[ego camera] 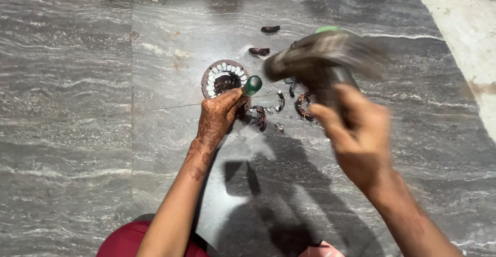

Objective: The person sits on the floor dismantling a ceiling fan motor. They first hold the motor near an angle grinder, then use a screwdriver and a hammer to pry and knock the copper windings out of the motor stator, breaking the windings apart and pulling pieces of copper wire out by hand.

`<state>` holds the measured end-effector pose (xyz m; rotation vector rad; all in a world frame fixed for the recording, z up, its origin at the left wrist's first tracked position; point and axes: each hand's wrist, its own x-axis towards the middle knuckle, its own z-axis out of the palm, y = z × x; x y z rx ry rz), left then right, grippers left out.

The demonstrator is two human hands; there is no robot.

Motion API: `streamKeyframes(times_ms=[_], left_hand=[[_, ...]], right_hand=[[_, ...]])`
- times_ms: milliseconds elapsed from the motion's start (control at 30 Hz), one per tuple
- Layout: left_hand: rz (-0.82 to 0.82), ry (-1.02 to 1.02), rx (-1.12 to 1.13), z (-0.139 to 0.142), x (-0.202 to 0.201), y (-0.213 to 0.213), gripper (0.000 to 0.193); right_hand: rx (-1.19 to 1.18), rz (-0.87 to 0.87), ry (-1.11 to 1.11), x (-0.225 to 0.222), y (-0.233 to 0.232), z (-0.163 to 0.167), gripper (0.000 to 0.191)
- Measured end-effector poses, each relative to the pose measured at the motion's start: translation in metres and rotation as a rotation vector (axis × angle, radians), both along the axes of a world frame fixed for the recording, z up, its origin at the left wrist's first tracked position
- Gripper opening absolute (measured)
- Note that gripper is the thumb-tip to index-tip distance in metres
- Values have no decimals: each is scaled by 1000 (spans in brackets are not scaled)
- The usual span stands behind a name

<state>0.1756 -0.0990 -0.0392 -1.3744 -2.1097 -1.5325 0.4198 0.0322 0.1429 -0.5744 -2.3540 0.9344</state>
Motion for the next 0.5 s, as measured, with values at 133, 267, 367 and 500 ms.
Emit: streamKeyframes(times_ms=[133, 267, 367, 500], left_hand=[[-12, 15, -42, 7, 4, -3, 25], [-33, -9, 16, 7, 2, -4, 25], [0, -91, -95, 1, 4, 2, 19], [-12, -24, -38, -3, -1, 3, 24]], right_hand=[[104, 6, -90, -17, -11, 33, 37], [304, 81, 142, -21, -23, 50, 33], [178, 78, -152, -32, -22, 47, 35], [129, -13, -122, -26, -13, 41, 38]])
